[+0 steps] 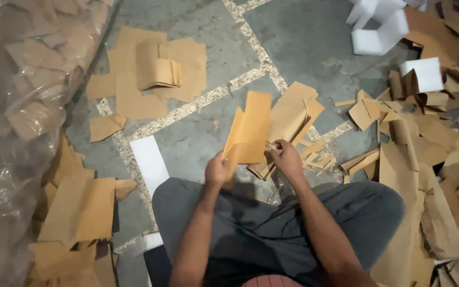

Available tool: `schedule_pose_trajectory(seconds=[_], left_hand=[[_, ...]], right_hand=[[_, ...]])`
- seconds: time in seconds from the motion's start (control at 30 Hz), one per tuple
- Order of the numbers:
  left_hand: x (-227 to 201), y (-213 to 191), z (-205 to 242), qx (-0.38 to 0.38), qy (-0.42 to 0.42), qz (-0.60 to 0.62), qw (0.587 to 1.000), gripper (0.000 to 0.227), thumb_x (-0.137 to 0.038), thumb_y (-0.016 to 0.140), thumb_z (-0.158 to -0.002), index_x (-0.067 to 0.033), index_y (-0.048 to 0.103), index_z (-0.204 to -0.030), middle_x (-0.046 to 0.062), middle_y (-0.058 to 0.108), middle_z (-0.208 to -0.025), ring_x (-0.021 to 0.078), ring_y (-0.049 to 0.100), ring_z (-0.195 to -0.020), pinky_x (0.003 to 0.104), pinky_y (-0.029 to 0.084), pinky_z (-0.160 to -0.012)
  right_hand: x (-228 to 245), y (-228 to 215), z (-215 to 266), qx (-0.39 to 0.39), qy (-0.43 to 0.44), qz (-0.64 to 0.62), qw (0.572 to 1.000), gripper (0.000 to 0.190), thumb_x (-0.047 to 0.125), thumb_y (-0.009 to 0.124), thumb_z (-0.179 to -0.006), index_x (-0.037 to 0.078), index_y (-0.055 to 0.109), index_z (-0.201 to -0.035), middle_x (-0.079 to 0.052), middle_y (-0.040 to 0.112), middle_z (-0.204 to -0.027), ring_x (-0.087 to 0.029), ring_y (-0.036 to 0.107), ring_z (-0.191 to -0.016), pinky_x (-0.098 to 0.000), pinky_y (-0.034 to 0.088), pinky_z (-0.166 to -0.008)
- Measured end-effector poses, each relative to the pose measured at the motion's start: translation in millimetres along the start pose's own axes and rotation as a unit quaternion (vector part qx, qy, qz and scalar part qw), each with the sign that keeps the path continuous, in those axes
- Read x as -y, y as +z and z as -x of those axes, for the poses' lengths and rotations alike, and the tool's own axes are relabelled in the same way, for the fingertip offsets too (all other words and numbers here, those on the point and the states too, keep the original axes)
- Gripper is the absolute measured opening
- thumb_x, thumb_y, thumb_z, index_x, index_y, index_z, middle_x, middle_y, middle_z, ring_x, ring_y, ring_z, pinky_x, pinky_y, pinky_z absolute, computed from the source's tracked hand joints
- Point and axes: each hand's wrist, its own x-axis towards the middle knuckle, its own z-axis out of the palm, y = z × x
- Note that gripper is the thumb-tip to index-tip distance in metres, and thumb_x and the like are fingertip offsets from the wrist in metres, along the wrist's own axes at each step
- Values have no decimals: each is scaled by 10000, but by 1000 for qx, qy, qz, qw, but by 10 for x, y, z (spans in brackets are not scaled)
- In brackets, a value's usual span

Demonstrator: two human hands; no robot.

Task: The person sits on the floor and uses a red utility knife to cut and fold brown cardboard pieces. They repeatedly align, score, and separate sections of the cardboard, then fold the pieces into smaller shapes.

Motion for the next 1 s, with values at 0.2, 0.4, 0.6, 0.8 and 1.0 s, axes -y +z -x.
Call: schedule_pose_trajectory(seconds=[0.2, 0.4, 0.6, 0.8, 1.0], left_hand=[[49, -89, 91, -38, 131, 241, 961, 371, -29, 600, -877, -61, 599, -1247, 219, 730, -1136, 397, 709, -1092, 444, 545, -912], [-126, -209, 357, -21, 60, 132, 989, 471, -7, 668, -831, -45, 543, -1284, 240, 690, -1166, 411, 644, -1139, 434, 522, -903], [-74, -342, 171, -143, 86, 213, 963, 509, 30, 626, -847, -54, 516, -1337, 225, 680, -1219, 391, 673, -1152, 444, 513, -974], [-33, -554, -79, -169, -52, 88, 980, 543, -47, 624, -918, -74, 530, -1452, 228, 662, -1293, 407, 623, -1229, 457, 485, -1012], [-96, -638, -87, -339, 124, -62, 930, 641, -67, 682, -842, 47, 465, -1435, 290, 546, -1403, 464, 523, -1284, 507, 389, -1072]], right_hand=[[34, 2, 17, 51, 3, -228, 972, 564, 405, 658, -977, 53, 547, -1404, -109, 721, -1212, -242, 711, -1076, -356, 560, -851], [-46, -47, 44, 113, 71, -384, 914, 588, 448, 532, -995, 136, 467, -1489, -14, 652, -1330, -158, 632, -1180, -314, 531, -867], [-748, 237, -291, -130, 41, -337, 932, 476, 255, 690, -997, -21, 585, -1371, -121, 679, -1159, -188, 625, -1032, -288, 514, -896], [-1163, 486, -414, -189, 98, -302, 929, 543, 230, 744, -882, -58, 568, -1307, -131, 689, -1083, -205, 650, -968, -325, 532, -858], [-1065, 304, -416, -212, 61, -55, 974, 424, 167, 703, -842, -21, 666, -1220, -239, 716, -1093, -394, 692, -1024, -464, 552, -920]])
